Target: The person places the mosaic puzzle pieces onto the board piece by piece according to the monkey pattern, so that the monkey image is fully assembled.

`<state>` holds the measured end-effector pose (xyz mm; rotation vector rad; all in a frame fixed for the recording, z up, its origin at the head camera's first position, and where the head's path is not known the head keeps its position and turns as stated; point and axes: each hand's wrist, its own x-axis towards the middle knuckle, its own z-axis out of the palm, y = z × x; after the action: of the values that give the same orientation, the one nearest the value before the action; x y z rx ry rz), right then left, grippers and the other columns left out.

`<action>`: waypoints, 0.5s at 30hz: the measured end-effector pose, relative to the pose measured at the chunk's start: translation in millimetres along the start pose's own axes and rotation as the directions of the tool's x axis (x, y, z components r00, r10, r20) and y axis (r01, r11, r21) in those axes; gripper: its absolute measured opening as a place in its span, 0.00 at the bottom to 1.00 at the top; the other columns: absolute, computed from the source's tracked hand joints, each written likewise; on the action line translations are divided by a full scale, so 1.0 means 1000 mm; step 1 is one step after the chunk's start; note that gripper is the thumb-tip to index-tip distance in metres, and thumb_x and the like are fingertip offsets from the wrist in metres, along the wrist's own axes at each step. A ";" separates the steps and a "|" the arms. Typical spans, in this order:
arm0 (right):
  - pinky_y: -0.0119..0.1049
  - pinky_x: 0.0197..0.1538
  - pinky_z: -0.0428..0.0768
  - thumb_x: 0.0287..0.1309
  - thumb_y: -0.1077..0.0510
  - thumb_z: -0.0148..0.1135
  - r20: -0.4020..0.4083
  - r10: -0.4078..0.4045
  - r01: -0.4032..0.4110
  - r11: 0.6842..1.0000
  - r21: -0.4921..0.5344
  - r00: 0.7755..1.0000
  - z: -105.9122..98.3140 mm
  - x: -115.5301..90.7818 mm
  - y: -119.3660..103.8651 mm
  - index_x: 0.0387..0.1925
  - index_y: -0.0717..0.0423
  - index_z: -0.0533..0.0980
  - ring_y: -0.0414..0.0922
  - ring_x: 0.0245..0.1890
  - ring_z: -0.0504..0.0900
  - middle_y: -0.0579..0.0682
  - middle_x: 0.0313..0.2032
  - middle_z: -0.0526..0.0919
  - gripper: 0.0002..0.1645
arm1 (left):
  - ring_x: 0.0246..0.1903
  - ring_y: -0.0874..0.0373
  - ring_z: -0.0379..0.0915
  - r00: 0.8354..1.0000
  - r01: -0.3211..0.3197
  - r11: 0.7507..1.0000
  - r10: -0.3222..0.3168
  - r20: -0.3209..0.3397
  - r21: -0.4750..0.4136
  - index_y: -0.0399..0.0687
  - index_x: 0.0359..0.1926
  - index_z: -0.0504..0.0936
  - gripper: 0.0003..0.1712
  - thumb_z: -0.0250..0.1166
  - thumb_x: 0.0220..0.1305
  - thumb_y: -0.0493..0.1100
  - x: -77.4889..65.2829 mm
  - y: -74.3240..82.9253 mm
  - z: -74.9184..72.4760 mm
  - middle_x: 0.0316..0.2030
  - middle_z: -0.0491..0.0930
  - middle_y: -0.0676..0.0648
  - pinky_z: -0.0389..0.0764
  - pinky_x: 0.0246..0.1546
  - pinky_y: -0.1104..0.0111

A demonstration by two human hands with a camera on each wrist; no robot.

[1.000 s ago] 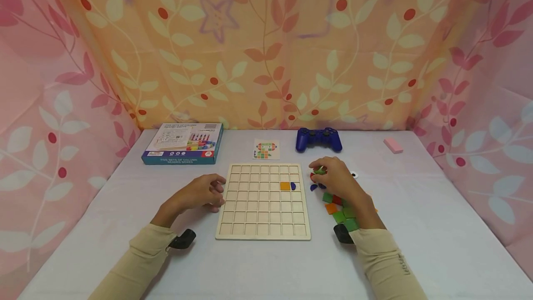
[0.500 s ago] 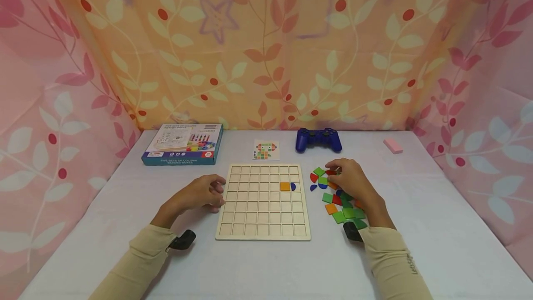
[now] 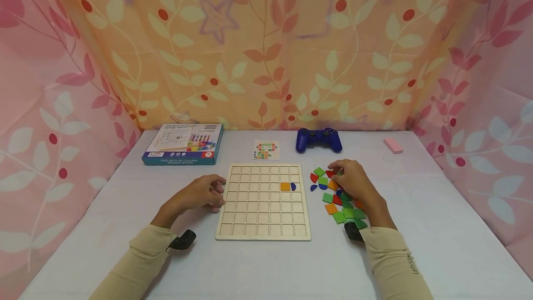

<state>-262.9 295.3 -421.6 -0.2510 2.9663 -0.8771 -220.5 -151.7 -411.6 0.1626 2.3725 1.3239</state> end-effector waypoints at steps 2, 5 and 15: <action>0.60 0.59 0.81 0.69 0.62 0.67 0.004 0.004 -0.004 1.000 -0.003 1.000 0.000 0.000 0.000 0.59 0.63 0.83 0.60 0.51 0.79 0.62 0.50 0.87 0.19 | 0.38 0.52 0.80 1.000 0.000 1.000 0.000 -0.001 0.002 0.32 0.68 0.72 0.34 0.71 0.62 0.31 0.000 0.000 0.000 0.49 0.76 0.39 0.91 0.39 0.63; 0.59 0.58 0.82 0.69 0.61 0.68 0.013 0.017 -0.017 1.000 -0.013 1.000 0.000 0.001 0.001 0.58 0.63 0.84 0.59 0.50 0.79 0.62 0.50 0.87 0.19 | 0.37 0.52 0.81 1.000 -0.004 1.000 0.004 0.000 0.007 0.32 0.68 0.72 0.33 0.71 0.63 0.31 0.001 -0.001 0.000 0.49 0.76 0.39 0.91 0.39 0.64; 0.59 0.55 0.80 0.68 0.57 0.70 0.040 -0.026 0.029 0.997 -0.070 0.999 0.000 0.005 0.001 0.55 0.66 0.85 0.58 0.46 0.78 0.61 0.46 0.87 0.19 | 0.36 0.53 0.81 1.000 -0.009 1.000 0.009 0.000 0.001 0.32 0.68 0.72 0.34 0.72 0.63 0.31 0.001 -0.002 0.000 0.49 0.76 0.39 0.91 0.39 0.64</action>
<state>-268.1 295.0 -422.3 -0.3081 2.9677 -0.7618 -221.5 -152.3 -413.8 0.1740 2.3752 1.3264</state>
